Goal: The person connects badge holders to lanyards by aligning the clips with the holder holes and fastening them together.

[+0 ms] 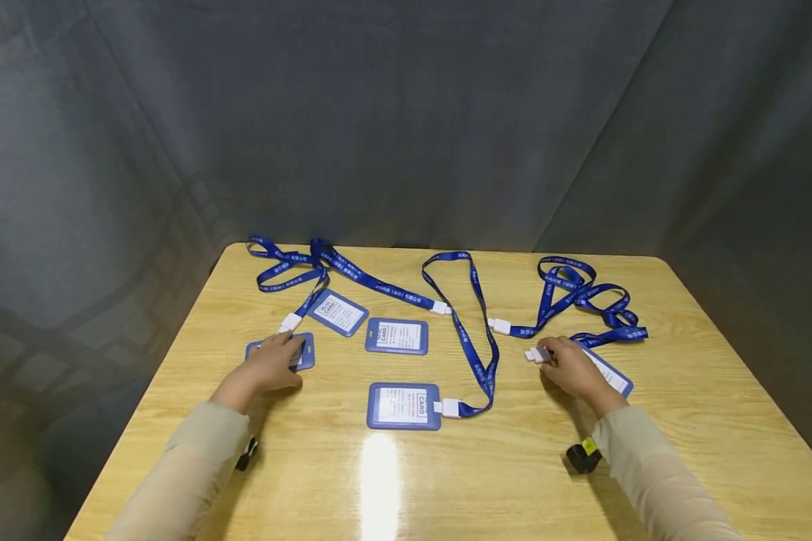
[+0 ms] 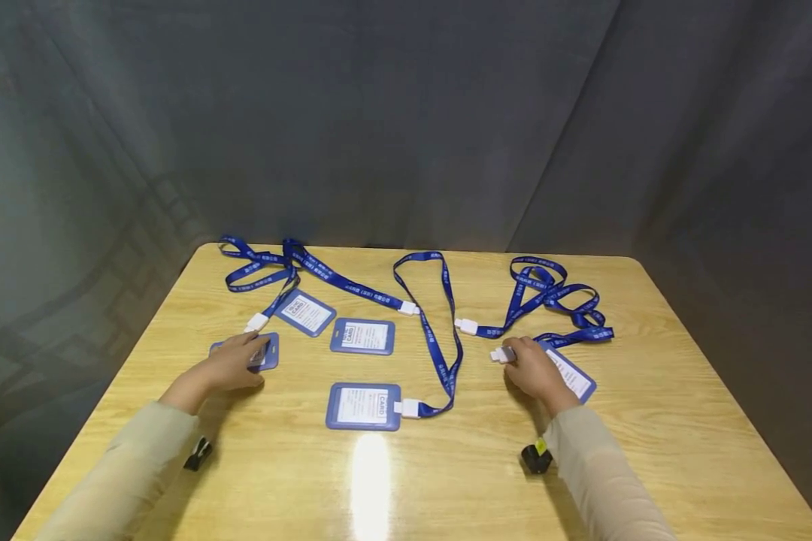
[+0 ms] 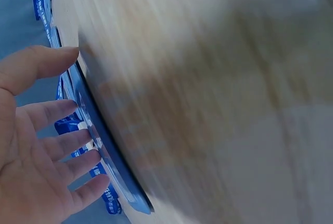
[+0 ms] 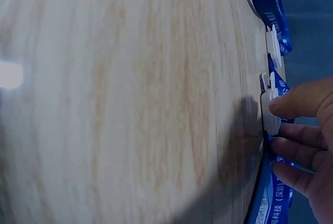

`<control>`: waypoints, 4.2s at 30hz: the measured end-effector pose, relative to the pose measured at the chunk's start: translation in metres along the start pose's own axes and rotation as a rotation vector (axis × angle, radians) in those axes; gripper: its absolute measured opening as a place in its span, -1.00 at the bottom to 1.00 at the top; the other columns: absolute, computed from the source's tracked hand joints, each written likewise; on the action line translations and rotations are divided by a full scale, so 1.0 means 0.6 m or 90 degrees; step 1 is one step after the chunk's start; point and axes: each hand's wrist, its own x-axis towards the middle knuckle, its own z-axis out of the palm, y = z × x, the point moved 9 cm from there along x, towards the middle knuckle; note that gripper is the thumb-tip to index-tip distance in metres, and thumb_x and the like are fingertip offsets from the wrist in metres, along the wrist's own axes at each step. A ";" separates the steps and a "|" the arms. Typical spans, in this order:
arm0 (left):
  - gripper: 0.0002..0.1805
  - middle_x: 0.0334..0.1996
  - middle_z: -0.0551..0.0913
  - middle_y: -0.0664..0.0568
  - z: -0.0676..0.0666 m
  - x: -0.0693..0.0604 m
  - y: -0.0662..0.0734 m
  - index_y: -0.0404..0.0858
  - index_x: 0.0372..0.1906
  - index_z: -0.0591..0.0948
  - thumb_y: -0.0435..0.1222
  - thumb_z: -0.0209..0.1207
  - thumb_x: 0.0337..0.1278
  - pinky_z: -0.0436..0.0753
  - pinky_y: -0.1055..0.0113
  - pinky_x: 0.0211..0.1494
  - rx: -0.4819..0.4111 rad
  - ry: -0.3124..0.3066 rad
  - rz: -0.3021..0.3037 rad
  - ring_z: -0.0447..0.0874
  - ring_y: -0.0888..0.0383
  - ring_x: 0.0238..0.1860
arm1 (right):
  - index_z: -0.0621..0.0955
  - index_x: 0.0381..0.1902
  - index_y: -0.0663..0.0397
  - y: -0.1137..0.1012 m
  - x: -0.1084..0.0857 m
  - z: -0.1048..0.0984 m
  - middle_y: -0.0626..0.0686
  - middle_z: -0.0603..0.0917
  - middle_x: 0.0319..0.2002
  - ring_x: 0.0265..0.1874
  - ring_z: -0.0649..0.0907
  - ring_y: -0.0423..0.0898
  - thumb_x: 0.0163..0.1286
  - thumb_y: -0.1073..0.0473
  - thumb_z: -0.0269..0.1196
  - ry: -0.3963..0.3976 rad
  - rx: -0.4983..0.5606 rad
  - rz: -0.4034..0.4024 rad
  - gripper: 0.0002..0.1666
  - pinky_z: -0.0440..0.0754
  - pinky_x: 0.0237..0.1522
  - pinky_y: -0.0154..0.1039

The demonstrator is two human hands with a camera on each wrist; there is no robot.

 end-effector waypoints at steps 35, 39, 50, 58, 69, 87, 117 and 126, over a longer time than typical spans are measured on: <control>-0.26 -0.20 0.34 -0.15 -0.006 0.000 -0.017 -0.38 -0.13 0.38 -0.11 0.42 -0.57 0.26 -0.01 -0.15 -0.023 0.017 0.001 0.24 -0.08 -0.18 | 0.54 -0.29 0.24 -0.027 0.003 0.008 0.18 0.50 -0.31 -0.27 0.43 0.14 -0.01 0.26 0.26 0.027 -0.123 -0.076 -0.73 0.32 -0.17 0.03; -0.29 -0.24 0.34 -0.10 0.000 -0.001 -0.010 -0.36 -0.18 0.37 -0.11 0.42 -0.57 0.27 0.03 -0.15 -0.031 0.019 0.027 0.25 -0.03 -0.22 | 0.52 -0.34 0.25 -0.034 0.005 0.010 0.14 0.51 -0.37 -0.30 0.45 0.12 -0.03 0.26 0.25 0.037 -0.141 -0.086 -0.75 0.34 -0.20 0.01; -0.18 -0.29 0.38 -0.12 0.009 -0.002 0.037 -0.46 -0.07 0.38 -0.15 0.33 -0.71 0.40 0.13 -0.25 0.089 0.042 0.122 0.31 -0.01 -0.29 | 0.50 -0.33 0.24 -0.043 0.007 0.022 0.10 0.50 -0.38 -0.35 0.48 0.04 0.02 0.24 0.24 -0.003 -0.141 -0.093 -0.75 0.43 -0.32 -0.08; -0.07 -0.14 0.34 -0.27 0.014 -0.006 0.048 -0.58 0.04 0.29 -0.17 0.28 -0.67 0.38 0.09 -0.05 0.133 0.053 0.150 0.31 -0.12 -0.15 | 0.51 -0.30 0.28 -0.042 0.006 0.016 0.13 0.49 -0.36 -0.34 0.50 0.07 0.01 0.19 0.26 0.020 -0.129 -0.100 -0.69 0.46 -0.29 -0.05; -0.04 -0.16 0.33 -0.26 0.001 -0.012 0.029 -0.58 0.05 0.29 -0.12 0.25 -0.69 0.37 0.07 -0.06 0.065 0.121 0.104 0.32 -0.11 -0.17 | 0.51 -0.11 0.22 -0.043 -0.002 0.001 0.14 0.47 -0.23 -0.34 0.51 0.06 0.11 0.20 0.19 0.044 -0.047 -0.094 -0.63 0.48 -0.33 -0.03; -0.05 -0.11 0.30 -0.22 -0.022 -0.011 0.031 -0.52 0.11 0.24 -0.17 0.25 -0.64 0.42 0.12 -0.13 -0.013 0.144 0.090 0.35 0.00 -0.26 | 0.48 -0.17 0.27 -0.079 -0.001 -0.065 0.16 0.47 -0.21 -0.24 0.49 0.06 0.11 0.37 0.14 0.273 0.057 -0.176 -0.72 0.54 -0.36 -0.09; -0.17 -0.09 0.41 -0.15 -0.046 -0.027 0.148 -0.49 0.07 0.36 -0.20 0.26 -0.56 0.48 0.28 -0.22 -0.052 0.213 0.234 0.39 0.14 -0.29 | 0.56 -0.31 0.22 -0.125 -0.035 -0.067 0.05 0.57 -0.37 -0.44 0.48 -0.16 -0.03 0.43 0.22 0.330 0.174 -0.172 -0.76 0.49 -0.47 -0.29; -0.17 -0.05 0.39 -0.12 -0.048 -0.033 0.172 -0.44 0.09 0.36 -0.19 0.27 -0.52 0.46 0.26 -0.14 -0.056 0.220 0.262 0.39 0.12 -0.22 | 0.57 -0.29 0.23 -0.142 -0.042 -0.063 0.05 0.58 -0.37 -0.45 0.48 -0.20 -0.03 0.41 0.24 0.315 0.181 -0.158 -0.74 0.51 -0.49 -0.35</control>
